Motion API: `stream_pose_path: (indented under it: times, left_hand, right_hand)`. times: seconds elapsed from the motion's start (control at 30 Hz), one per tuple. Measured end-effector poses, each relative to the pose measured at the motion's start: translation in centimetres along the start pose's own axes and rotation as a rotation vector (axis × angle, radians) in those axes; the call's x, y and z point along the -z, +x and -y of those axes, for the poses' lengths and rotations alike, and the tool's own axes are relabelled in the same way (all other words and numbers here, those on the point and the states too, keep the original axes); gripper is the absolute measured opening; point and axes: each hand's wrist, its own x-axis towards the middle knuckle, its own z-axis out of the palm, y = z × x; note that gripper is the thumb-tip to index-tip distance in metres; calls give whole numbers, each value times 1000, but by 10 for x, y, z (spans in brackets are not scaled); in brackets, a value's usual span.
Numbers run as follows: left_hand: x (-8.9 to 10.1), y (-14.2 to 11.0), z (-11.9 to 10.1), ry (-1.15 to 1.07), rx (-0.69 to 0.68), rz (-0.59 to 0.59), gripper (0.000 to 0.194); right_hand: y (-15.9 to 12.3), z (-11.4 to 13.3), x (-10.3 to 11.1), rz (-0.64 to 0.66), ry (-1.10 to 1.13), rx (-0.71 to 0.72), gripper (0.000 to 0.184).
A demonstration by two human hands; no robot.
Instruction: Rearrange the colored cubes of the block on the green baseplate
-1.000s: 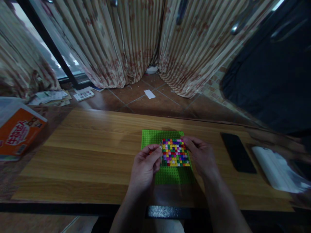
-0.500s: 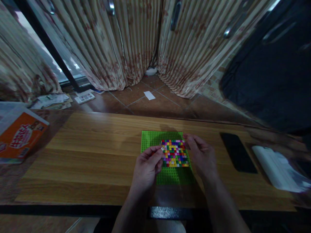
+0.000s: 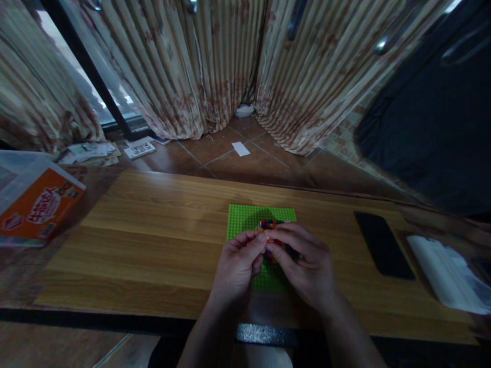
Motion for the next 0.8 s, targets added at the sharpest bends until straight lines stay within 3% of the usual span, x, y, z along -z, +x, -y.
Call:
stream_pose_path:
  times: [0.27, 0.5, 0.7, 0.8]
  left_hand:
    - [2, 0, 2, 32, -7, 5, 34]
    - [2, -1, -6, 23, -15, -85, 31]
    - [3, 0, -5, -4, -12, -150, 33]
    - [2, 1, -4, -11, 4, -164, 35]
  right_hand:
    - [1, -3, 0, -30, -114, 8, 12]
    - [-2, -9, 6, -153, -132, -118, 12]
    - [-1, -12, 0, -91, -151, -99, 12]
    - [0, -14, -6, -118, -216, -122, 12]
